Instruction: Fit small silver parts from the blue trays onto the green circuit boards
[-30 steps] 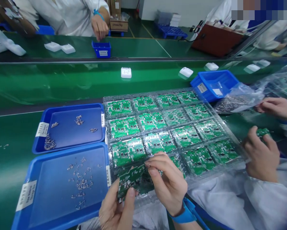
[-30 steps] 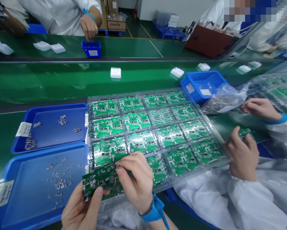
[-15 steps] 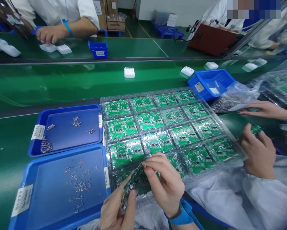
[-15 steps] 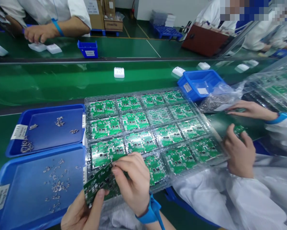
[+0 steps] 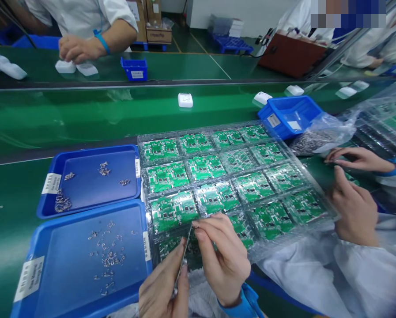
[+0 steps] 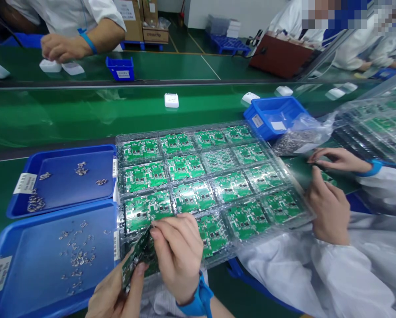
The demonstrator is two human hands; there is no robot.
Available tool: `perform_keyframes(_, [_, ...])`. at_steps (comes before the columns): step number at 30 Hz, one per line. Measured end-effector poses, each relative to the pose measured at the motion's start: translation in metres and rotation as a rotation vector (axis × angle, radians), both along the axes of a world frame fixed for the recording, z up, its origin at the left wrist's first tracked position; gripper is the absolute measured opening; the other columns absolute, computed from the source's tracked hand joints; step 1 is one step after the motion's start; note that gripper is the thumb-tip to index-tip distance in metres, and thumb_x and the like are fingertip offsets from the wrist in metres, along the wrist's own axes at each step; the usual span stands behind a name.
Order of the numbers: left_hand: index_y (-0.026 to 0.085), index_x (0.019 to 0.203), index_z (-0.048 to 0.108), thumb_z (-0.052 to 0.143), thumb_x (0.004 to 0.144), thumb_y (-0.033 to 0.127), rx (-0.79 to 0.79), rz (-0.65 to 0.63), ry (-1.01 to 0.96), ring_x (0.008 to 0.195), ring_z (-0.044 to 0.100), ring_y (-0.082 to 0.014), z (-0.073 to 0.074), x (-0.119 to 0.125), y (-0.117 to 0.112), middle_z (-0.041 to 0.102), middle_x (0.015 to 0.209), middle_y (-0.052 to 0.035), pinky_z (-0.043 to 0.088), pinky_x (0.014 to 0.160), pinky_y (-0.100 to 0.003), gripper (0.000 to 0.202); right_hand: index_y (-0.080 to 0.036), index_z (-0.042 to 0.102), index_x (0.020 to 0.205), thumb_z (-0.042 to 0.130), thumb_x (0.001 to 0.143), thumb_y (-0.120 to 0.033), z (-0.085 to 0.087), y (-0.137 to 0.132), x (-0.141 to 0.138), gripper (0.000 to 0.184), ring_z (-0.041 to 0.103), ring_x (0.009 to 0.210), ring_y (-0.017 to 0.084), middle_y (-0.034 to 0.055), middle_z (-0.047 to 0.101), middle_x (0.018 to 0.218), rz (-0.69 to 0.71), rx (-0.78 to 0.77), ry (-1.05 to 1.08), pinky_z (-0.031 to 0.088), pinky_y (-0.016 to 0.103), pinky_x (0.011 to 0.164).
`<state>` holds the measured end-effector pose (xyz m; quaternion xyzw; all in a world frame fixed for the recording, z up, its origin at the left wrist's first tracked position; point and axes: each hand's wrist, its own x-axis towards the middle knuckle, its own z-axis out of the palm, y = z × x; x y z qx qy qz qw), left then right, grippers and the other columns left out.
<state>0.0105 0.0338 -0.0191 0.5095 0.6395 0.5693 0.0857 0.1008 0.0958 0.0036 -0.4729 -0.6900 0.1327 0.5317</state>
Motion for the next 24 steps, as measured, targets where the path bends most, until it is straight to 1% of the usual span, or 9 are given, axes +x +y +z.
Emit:
perform_keyframes(4, [0.021,0.112,0.073,0.054,0.094,0.013,-0.111,-0.064,0.07,0.089,0.076,-0.0185,0.0014,-0.0017,-0.006,0.078,0.1,-0.0046,0.062,0.079,-0.022,0.027,-0.021,0.067,0.098,0.056,0.088,-0.003,0.0003,-0.0026,-0.0036,0.023,0.069,0.076,0.015,0.0023,0.074,0.088,-0.042,0.016,-0.051,0.049,0.04,0.086])
perform_keyframes(7, [0.02,0.111,0.073,0.049,0.097,0.015,-0.102,-0.075,0.085,0.088,0.076,-0.0191,0.0016,-0.0032,-0.0073,0.078,0.098,-0.0062,0.062,0.079,-0.024,0.028,-0.022,0.068,0.099,0.057,0.088,-0.003,-0.0023,-0.003,-0.0054,0.024,0.07,0.076,0.015,0.0018,0.075,0.089,-0.037,0.002,-0.02,0.05,0.04,0.087])
perform_keyframes(12, [0.023,0.112,0.073,0.055,0.095,0.017,-0.099,-0.043,0.1,0.083,0.076,-0.0189,0.0036,-0.0052,-0.0062,0.079,0.096,-0.0046,0.062,0.077,-0.025,0.025,-0.023,0.069,0.098,0.058,0.089,-0.006,-0.0055,-0.0026,-0.0042,0.022,0.069,0.076,0.015,0.001,0.074,0.087,0.002,-0.067,0.075,0.051,0.039,0.088])
perform_keyframes(16, [0.024,0.11,0.073,0.053,0.096,0.019,-0.119,-0.063,0.082,0.085,0.076,-0.0204,0.0038,-0.0071,-0.0065,0.079,0.096,-0.005,0.063,0.077,-0.027,0.025,-0.023,0.071,0.096,0.06,0.089,-0.009,-0.0033,-0.002,-0.003,0.02,0.069,0.072,0.016,0.0018,0.075,0.084,0.008,-0.062,0.095,0.054,0.041,0.084])
perform_keyframes(20, [0.022,0.111,0.073,0.054,0.095,0.016,-0.083,-0.06,0.071,0.087,0.076,-0.0202,0.0039,-0.007,-0.0044,0.078,0.098,-0.0064,0.062,0.077,-0.025,0.026,-0.022,0.072,0.093,0.061,0.088,-0.009,-0.0002,0.0005,-0.003,0.018,0.069,0.07,0.016,0.0021,0.074,0.081,0.031,-0.056,0.116,0.055,0.041,0.081])
perform_keyframes(24, [0.02,0.107,0.074,0.053,0.095,0.015,-0.092,-0.031,0.072,0.085,0.076,-0.0198,0.0064,-0.0042,-0.0028,0.079,0.095,-0.0063,0.063,0.076,-0.025,0.025,-0.023,0.073,0.089,0.066,0.084,-0.01,0.0009,0.002,-0.0037,0.015,0.069,0.073,0.016,0.0018,0.073,0.078,0.052,-0.136,0.23,0.057,0.036,0.077])
